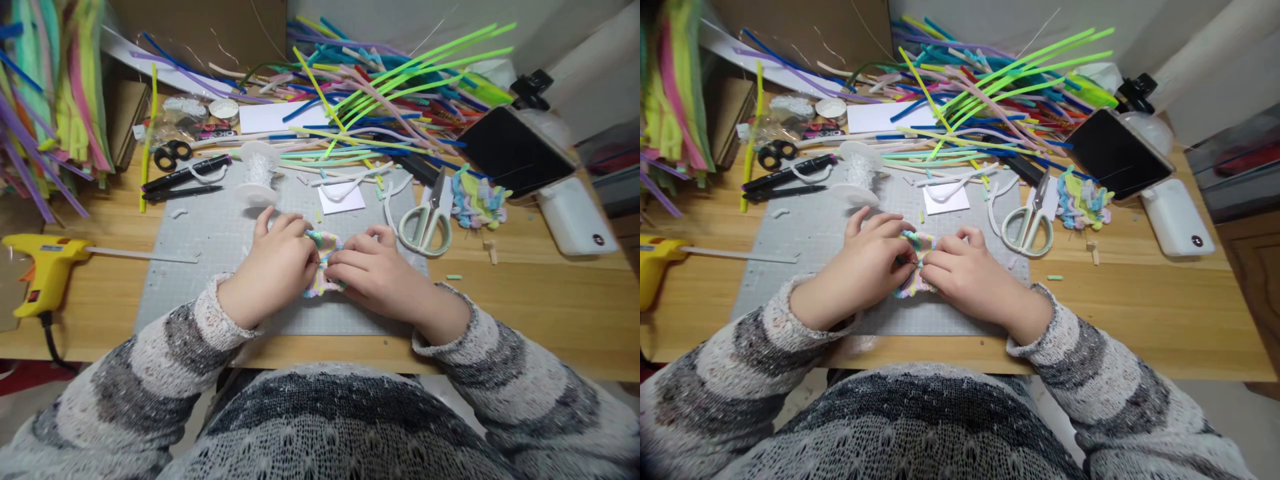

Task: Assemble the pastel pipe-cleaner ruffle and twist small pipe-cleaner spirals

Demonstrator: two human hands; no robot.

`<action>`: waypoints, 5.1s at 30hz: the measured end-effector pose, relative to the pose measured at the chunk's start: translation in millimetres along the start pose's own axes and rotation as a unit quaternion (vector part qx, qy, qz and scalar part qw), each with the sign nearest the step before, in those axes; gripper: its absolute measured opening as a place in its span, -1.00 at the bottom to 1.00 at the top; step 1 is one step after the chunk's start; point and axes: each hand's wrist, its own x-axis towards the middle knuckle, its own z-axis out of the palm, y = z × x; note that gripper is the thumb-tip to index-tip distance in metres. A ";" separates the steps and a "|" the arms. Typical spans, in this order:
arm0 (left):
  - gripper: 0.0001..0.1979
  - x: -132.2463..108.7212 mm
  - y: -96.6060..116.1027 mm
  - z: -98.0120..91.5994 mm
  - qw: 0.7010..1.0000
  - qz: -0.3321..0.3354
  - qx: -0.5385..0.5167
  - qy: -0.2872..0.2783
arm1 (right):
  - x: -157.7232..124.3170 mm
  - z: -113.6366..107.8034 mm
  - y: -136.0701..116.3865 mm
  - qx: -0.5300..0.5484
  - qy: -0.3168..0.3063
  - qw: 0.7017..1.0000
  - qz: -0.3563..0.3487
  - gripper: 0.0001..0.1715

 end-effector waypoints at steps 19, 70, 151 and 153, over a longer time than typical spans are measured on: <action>-0.86 -0.1 -0.9 0.3 1.000 0.006 0.005 0.006 | -5.7 -10.2 6.7 0.173 0.015 0.984 0.035 -0.40; -0.86 -1.5 0.9 0.2 1.000 -0.009 -0.008 0.002 | 1.7 -7.8 -7.8 0.062 -0.048 0.996 0.046 -0.64; -0.86 -1.0 0.5 -0.5 1.000 -0.006 -0.002 -0.002 | -7.2 -8.3 1.0 0.074 0.010 0.995 0.063 -0.54; -0.86 -0.8 0.6 -0.5 1.000 -0.007 0.000 0.000 | -7.7 -6.1 1.2 0.085 0.037 0.993 0.071 -0.56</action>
